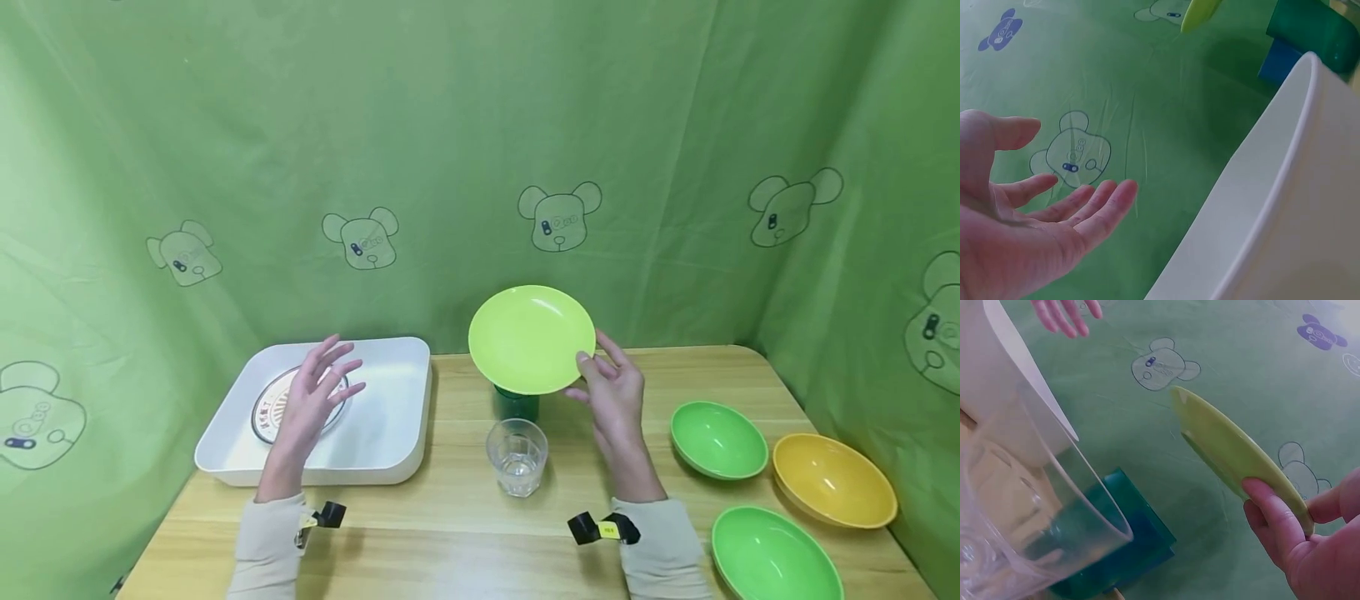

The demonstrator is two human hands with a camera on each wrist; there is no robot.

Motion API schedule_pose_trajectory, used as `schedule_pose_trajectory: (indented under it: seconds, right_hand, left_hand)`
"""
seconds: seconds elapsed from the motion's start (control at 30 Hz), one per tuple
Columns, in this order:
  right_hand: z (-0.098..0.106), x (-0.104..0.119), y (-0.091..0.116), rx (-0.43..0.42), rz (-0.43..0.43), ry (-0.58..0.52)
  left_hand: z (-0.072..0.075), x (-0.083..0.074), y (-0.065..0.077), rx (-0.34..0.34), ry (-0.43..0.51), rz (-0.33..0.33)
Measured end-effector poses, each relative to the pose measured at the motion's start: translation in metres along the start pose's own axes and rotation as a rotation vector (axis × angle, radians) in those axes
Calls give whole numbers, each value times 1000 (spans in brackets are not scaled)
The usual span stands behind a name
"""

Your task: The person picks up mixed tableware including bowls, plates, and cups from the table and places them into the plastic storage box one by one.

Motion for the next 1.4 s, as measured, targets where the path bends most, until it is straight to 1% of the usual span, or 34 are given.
schedule_pose_trajectory:
  seconds: [0.2,0.43,0.53,0.87,1.17,1.27,1.4]
  right_hand:
    - [-10,-6,2,23,-14,23]
    - [-17,-11,3,51,-30,65]
    - [-20,-13,4,60,-34,82]
    - [-34,-20,7,75,-41,150]
    - [-39,-24,10,117,-44,156]
    - [-40,-25,11,122,-50,158]
    - [-43,-26,14,126,-55,163]
  left_hand:
    - [-9,0,-1,28,48,-7]
    - [-17,2,0,57,131,36]
    - [-22,3,1,67,150,46]
    - [-39,7,2,119,161,43]
    - [-54,11,0,197,131,54]
    - [-58,12,-1,203,138,58]
    - [-63,13,1,192,138,53]
Point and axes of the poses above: each hand's wrist, its own y-axis away from the middle knuckle, its own z-axis out of the back of the hand, x = y × z, the point moved 2 cm from there along -y, towards the middle knuckle, and after that the axes turned 12 degrees about -z, right-handed, at the moved point
